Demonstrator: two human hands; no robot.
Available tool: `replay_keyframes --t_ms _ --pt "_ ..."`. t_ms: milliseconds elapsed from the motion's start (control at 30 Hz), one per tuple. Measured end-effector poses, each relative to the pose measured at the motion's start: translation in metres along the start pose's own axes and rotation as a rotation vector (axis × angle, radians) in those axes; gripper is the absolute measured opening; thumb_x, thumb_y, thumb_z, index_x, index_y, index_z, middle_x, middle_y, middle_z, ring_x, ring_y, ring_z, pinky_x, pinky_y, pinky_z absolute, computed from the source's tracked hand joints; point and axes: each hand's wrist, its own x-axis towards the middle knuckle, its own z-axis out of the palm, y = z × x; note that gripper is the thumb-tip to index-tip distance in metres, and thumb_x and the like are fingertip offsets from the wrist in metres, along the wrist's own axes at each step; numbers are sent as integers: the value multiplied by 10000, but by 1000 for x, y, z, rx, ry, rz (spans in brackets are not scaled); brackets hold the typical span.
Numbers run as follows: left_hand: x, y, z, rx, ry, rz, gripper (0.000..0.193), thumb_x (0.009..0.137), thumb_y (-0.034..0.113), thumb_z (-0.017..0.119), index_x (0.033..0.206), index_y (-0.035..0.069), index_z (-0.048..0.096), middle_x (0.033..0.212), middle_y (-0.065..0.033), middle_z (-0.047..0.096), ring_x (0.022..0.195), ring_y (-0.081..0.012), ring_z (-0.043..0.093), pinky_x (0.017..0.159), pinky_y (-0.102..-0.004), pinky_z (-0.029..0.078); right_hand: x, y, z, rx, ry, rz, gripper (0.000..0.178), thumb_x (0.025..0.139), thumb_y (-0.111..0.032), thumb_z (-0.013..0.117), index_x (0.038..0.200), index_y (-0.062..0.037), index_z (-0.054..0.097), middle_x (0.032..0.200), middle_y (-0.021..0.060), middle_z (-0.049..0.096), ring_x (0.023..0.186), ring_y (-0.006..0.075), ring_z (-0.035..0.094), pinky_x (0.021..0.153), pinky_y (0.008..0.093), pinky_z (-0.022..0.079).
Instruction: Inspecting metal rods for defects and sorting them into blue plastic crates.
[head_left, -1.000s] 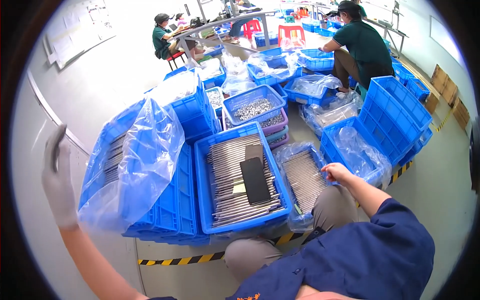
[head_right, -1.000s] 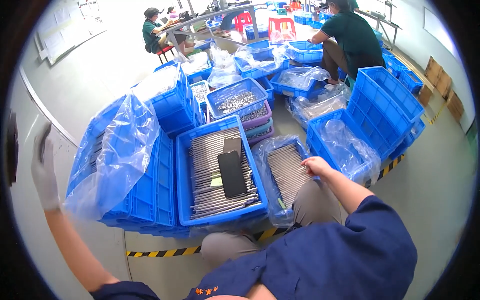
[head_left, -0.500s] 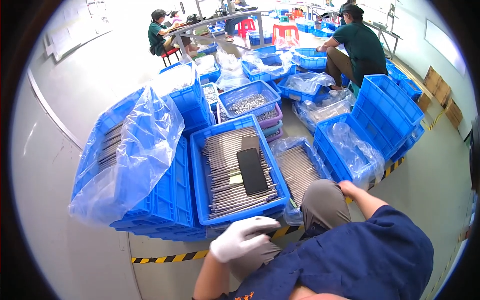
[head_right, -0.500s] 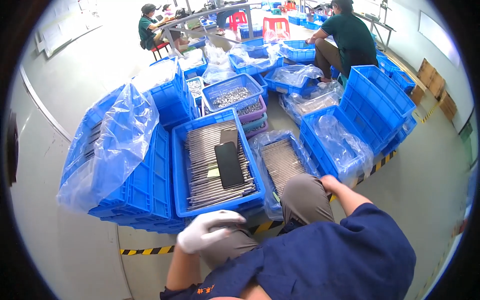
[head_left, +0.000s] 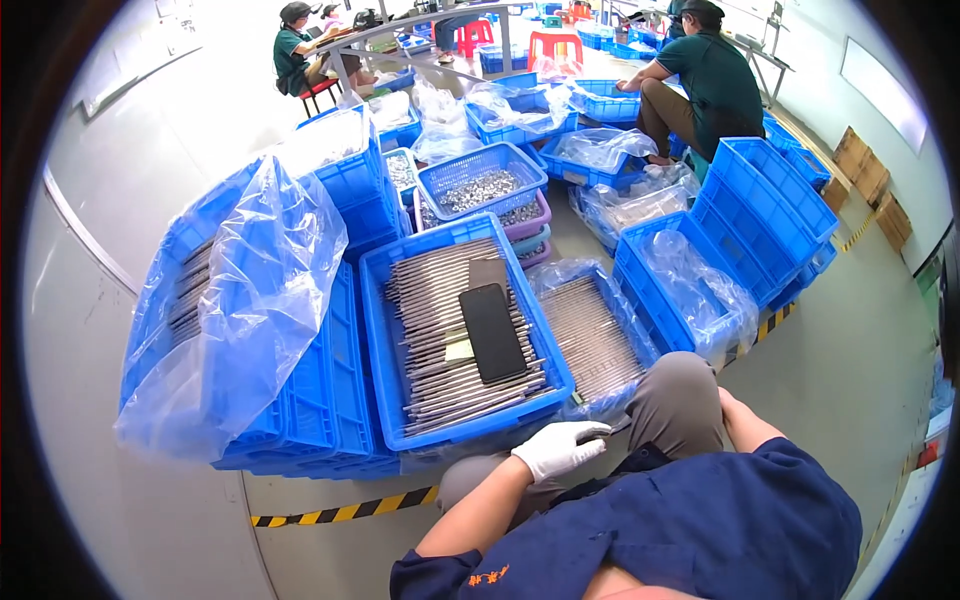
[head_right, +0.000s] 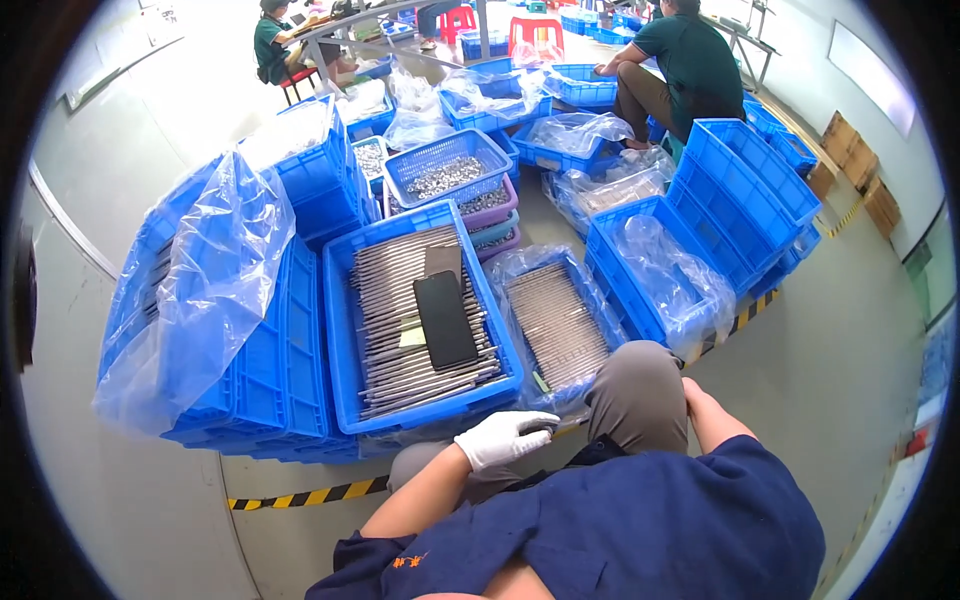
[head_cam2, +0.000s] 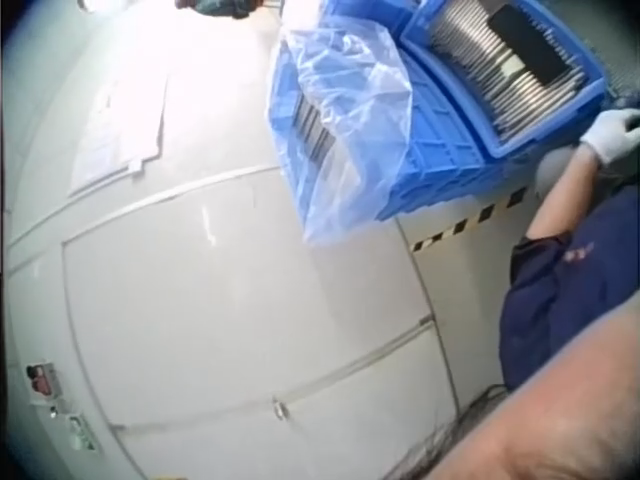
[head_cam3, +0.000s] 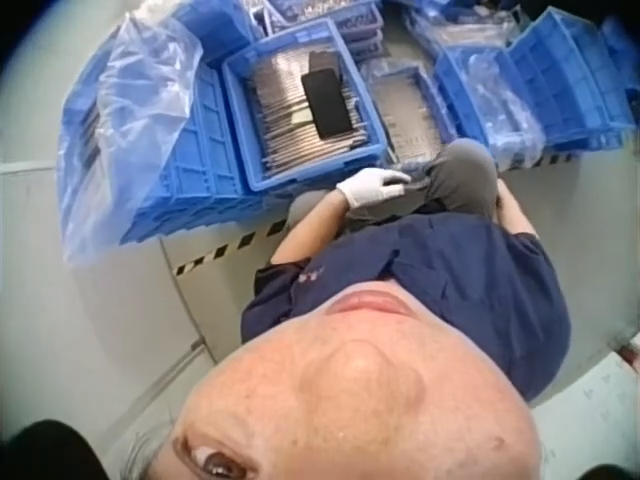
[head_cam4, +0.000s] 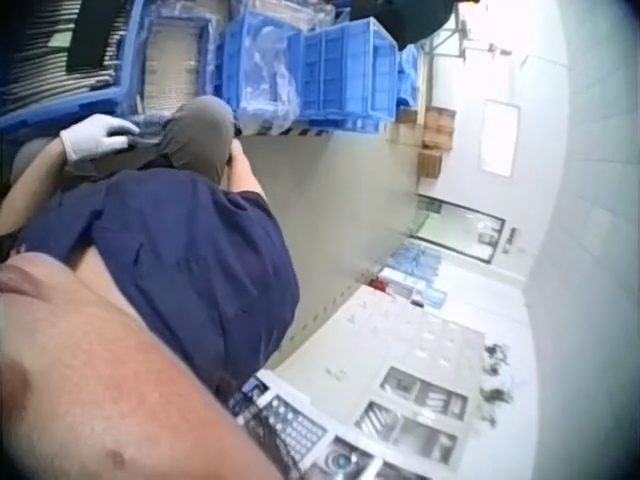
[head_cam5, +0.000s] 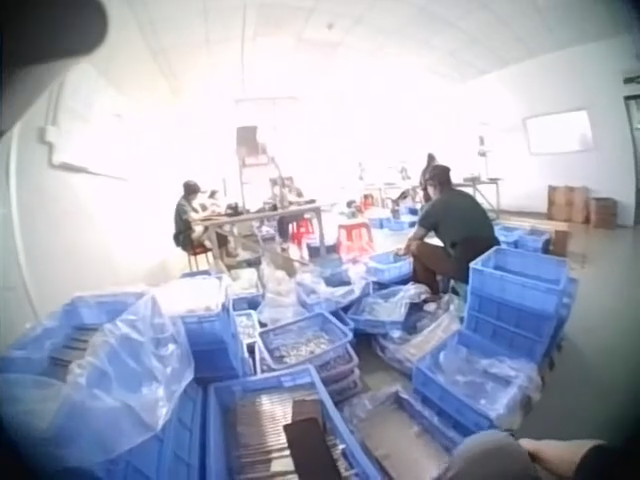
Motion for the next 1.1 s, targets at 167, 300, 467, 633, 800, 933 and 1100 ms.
replay_keyframes --t_ms 167,300,467,633,800,933,1100 --pt "15 -5 9 293 -71 -29 426 840 358 502 1168 88 530 1098 -152 583 1012 -306 551 875 -356 433 -30 -3 -17 299 -23 -32 215 729 -224 576 768 -26 649 737 136 636 680 245 605 613 354 472" --pt "35 -3 17 426 -169 -70 393 833 347 491 1142 111 546 1041 -152 604 945 -322 576 827 -381 457 -45 -3 -45 444 -15 -98 215 744 -214 572 781 -16 648 735 129 636 676 233 602 611 349 468" --pt "63 -9 24 463 -224 -96 380 811 330 499 1098 93 575 1041 -159 605 960 -310 579 839 -363 456 -38 -15 -81 134 98 -298 203 777 -172 554 880 -20 642 844 107 639 729 191 585 647 318 465" --pt "93 -16 43 442 -240 -310 387 798 353 490 1107 142 590 1072 -121 608 984 -289 575 856 -354 449 -60 -68 -75 264 114 -694 218 861 -112 455 971 -21 620 600 -39 468 560 61 441 521 221 365" --pt "119 -19 60 438 -131 -272 358 820 342 486 1083 125 593 1064 -124 607 979 -298 570 856 -363 444 -108 -141 -33 602 -168 -837 235 900 -101 436 1052 12 575 674 -31 462 720 82 503 663 211 409" --pt "157 -40 80 356 86 -293 329 825 278 510 1052 58 601 1066 -143 602 1003 -300 560 870 -347 438 -112 -167 -10 780 -272 -874 238 889 -82 442 1049 46 564 679 -11 464 721 105 496 666 219 402" --pt "219 -91 94 309 163 -339 345 790 316 508 1050 112 612 1064 -133 603 977 -295 566 866 -365 438 -87 -162 -5 788 -308 -859 243 876 -74 424 1022 39 582 681 -9 478 714 86 491 680 211 413"
